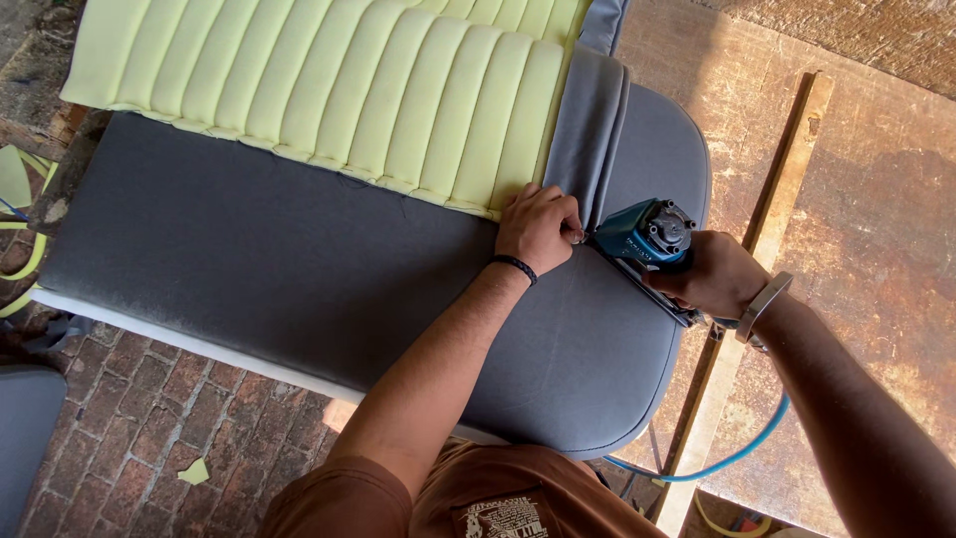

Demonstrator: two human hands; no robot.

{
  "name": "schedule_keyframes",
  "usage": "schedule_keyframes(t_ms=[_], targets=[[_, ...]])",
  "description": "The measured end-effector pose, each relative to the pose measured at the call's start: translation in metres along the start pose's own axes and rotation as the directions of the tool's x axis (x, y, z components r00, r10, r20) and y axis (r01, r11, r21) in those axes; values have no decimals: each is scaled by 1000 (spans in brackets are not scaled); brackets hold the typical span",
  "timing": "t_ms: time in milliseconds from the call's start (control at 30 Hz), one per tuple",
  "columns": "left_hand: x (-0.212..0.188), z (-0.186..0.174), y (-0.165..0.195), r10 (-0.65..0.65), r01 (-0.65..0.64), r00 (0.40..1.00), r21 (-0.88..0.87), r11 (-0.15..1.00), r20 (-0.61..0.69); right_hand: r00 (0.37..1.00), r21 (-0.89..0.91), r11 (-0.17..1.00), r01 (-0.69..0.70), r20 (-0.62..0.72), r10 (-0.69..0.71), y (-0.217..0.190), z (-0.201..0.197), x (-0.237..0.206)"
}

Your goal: The person aligns a quilted fabric cover over a seat cushion, smooths the material, and uses a pneumatic staple gun to secure the fabric to the underside of the seat. The person then flips the seat over and smooths the surface to ensure a tight fit.

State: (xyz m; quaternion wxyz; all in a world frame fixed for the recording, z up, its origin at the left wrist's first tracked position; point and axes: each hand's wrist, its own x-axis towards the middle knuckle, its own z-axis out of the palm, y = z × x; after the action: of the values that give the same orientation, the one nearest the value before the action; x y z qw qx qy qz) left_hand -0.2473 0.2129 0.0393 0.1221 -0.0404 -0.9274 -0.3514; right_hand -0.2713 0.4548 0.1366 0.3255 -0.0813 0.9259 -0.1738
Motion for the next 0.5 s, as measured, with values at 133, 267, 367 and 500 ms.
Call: schedule_keyframes(t_ms=[133, 267, 367, 500], targets=[[0, 1, -1, -6, 6, 1000, 11, 1000, 20, 1000, -17, 1000, 7, 22, -7, -5, -1, 5], [1, 1, -3, 2, -1, 1000, -5, 1000, 14, 999, 13, 1000, -18, 28, 18, -6, -1, 5], [1, 0, -4, 5, -5, 1000, -13, 1000, 18, 996, 17, 997, -72, 45, 71, -5, -2, 6], [2, -2, -4, 23, -23, 1000, -33, 999, 0, 997, -3, 998, -57, 42, 57, -4, -3, 10]])
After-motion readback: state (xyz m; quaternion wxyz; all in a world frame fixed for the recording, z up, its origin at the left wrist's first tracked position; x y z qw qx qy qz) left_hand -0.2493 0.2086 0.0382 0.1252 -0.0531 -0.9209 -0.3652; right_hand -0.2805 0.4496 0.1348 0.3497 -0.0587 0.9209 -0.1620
